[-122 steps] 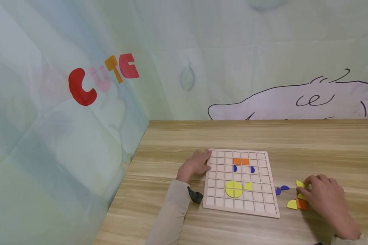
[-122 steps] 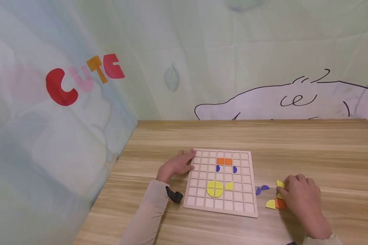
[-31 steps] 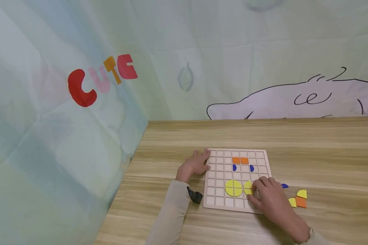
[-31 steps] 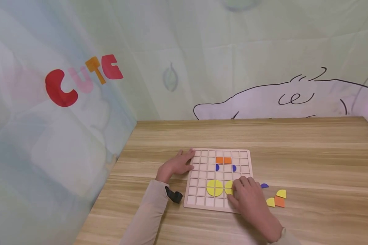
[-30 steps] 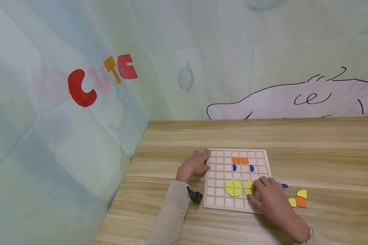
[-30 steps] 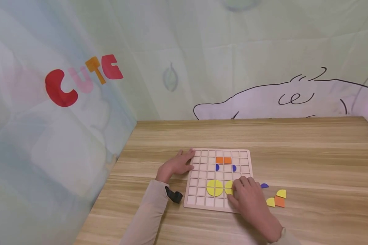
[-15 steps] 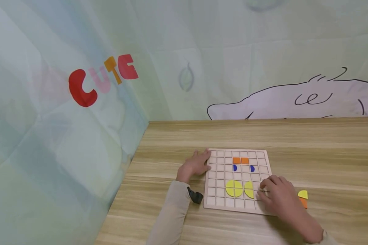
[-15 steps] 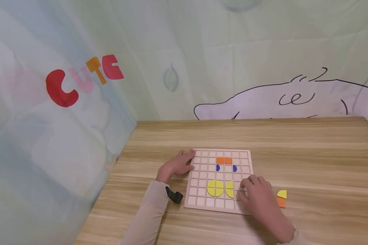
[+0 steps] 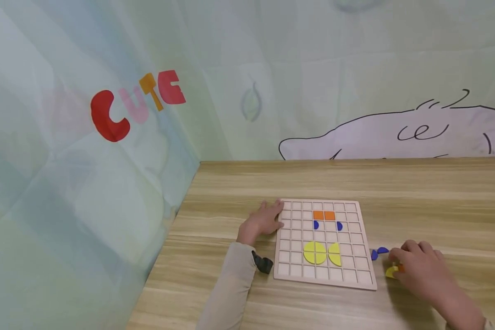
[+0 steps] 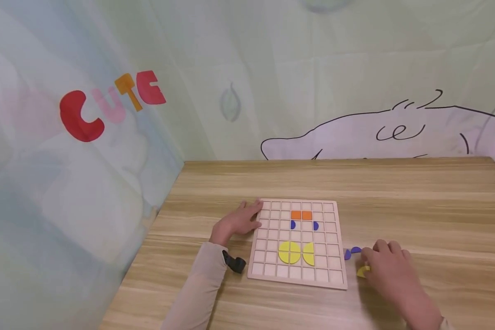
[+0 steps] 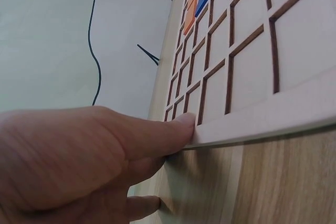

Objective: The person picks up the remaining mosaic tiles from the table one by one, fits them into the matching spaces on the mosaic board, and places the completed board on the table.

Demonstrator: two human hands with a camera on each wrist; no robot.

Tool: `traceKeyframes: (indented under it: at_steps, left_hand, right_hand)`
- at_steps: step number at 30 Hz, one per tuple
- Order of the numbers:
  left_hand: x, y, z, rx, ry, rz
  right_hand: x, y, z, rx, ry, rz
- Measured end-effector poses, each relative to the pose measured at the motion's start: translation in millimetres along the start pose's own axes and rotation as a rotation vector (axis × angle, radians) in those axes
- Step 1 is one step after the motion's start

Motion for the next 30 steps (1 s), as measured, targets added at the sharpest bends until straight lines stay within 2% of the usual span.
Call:
traceKeyframes:
  at_steps: [7, 16, 26, 30]
  left_hand:
    - [-0.6, -0.7, 0.0, 0.001, -0.001, -0.001]
    - [-0.8, -0.2, -0.1, 0.001, -0.006, -0.006]
    - [-0.3, -0.2, -0.2, -0.004, -0.001, -0.004]
    - [0.1, -0.5, -0.3, -0.005, -0.003, -0.003]
  right_hand:
    - [-1.1, 1.5, -5.0, 0.012, 0.033, 0.025]
    - [2.4, -0.3, -1.4, -0.013, 0.021, 0.048]
    - [-3.7, -0.7, -7.2, 0.007, -0.002, 0.046]
    - [-1.8, -1.0, -5.5, -0.018, 0.000, 0.068]
Point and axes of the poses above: each hand's wrist, its own y-axis away from the middle knuckle, its own z-axis out of the back of the hand, x = y × z, the point moved 9 cm from there along -y, towards the middle knuckle, and after that the axes turned 6 degrees about y, right-handed, at the moved point
